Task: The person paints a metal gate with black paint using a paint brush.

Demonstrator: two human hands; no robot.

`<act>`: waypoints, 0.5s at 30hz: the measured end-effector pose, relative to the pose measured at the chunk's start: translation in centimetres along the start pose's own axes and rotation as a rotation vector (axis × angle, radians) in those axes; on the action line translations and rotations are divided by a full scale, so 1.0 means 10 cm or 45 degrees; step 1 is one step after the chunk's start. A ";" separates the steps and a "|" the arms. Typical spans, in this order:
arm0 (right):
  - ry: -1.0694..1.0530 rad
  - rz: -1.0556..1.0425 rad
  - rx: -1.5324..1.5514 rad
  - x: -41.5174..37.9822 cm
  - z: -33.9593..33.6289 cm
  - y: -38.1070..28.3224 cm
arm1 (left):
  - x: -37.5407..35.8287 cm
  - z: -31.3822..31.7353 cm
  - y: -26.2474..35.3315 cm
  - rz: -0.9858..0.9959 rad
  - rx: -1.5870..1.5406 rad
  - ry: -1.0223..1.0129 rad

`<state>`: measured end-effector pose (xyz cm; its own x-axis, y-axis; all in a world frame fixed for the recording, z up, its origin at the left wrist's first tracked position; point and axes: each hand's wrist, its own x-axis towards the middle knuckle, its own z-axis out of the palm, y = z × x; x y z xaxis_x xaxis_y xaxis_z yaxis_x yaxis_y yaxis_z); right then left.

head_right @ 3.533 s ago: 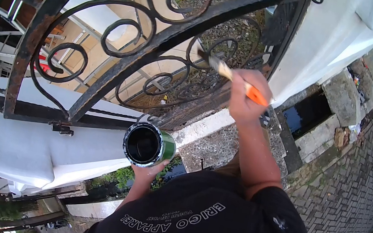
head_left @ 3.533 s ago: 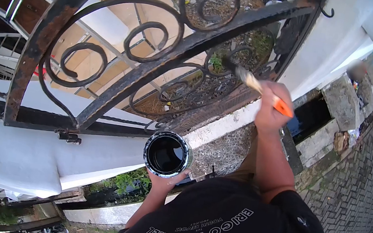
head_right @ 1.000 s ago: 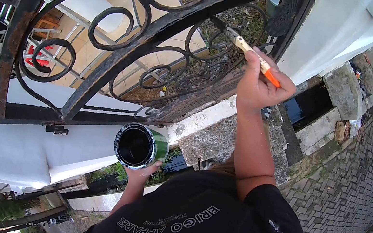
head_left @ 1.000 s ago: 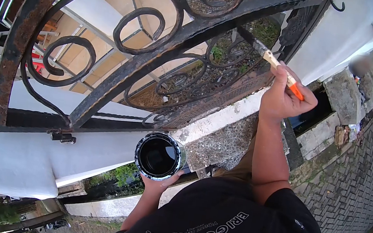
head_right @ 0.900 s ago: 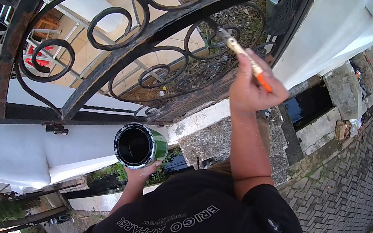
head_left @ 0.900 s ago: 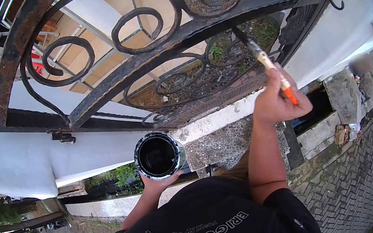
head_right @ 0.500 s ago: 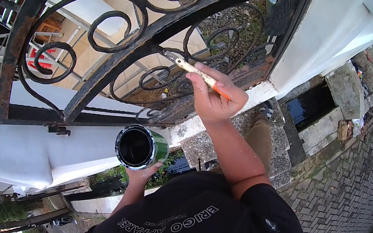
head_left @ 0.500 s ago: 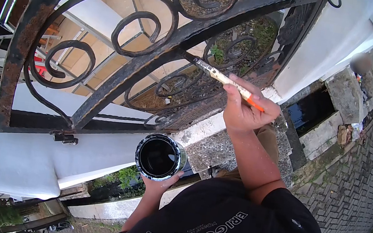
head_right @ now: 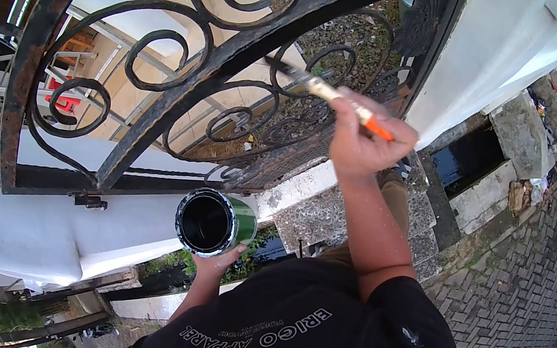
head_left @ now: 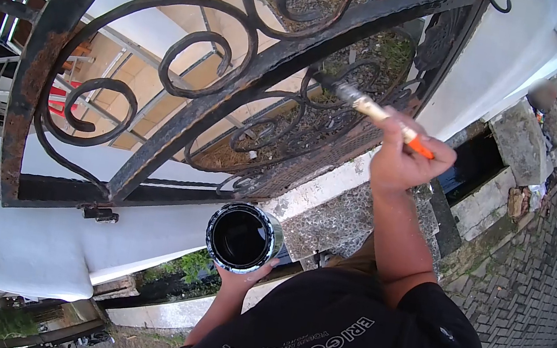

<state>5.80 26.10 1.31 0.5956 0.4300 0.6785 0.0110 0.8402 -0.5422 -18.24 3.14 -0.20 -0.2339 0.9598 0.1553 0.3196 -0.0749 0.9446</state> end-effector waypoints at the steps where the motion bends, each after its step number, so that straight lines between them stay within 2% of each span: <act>1: -0.052 0.030 0.022 -0.07 0.04 -0.02 | 0.01 0.01 0.01 -0.001 0.000 -0.001; 4: -0.059 0.113 0.117 -0.10 0.20 -0.02 | 0.04 0.06 0.03 0.001 -0.006 0.008; 6: -0.228 0.089 0.044 -0.10 0.23 0.01 | 0.06 0.06 0.05 0.038 0.059 -0.038; 10: -0.049 0.137 -0.010 0.05 0.14 0.11 | 0.07 0.10 0.12 -0.031 -0.016 -0.047; 12: 0.035 0.243 -0.006 0.07 0.08 0.04 | 0.07 0.08 0.09 0.001 0.053 -0.061; 15: -0.209 0.054 -0.066 -0.01 0.08 -0.11 | 0.07 0.05 0.05 0.045 0.151 -0.072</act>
<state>5.08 25.43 2.24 0.4571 0.5163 0.7242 0.0329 0.8038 -0.5939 -17.80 3.90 0.25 -0.1693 0.9711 0.1684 0.4340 -0.0799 0.8973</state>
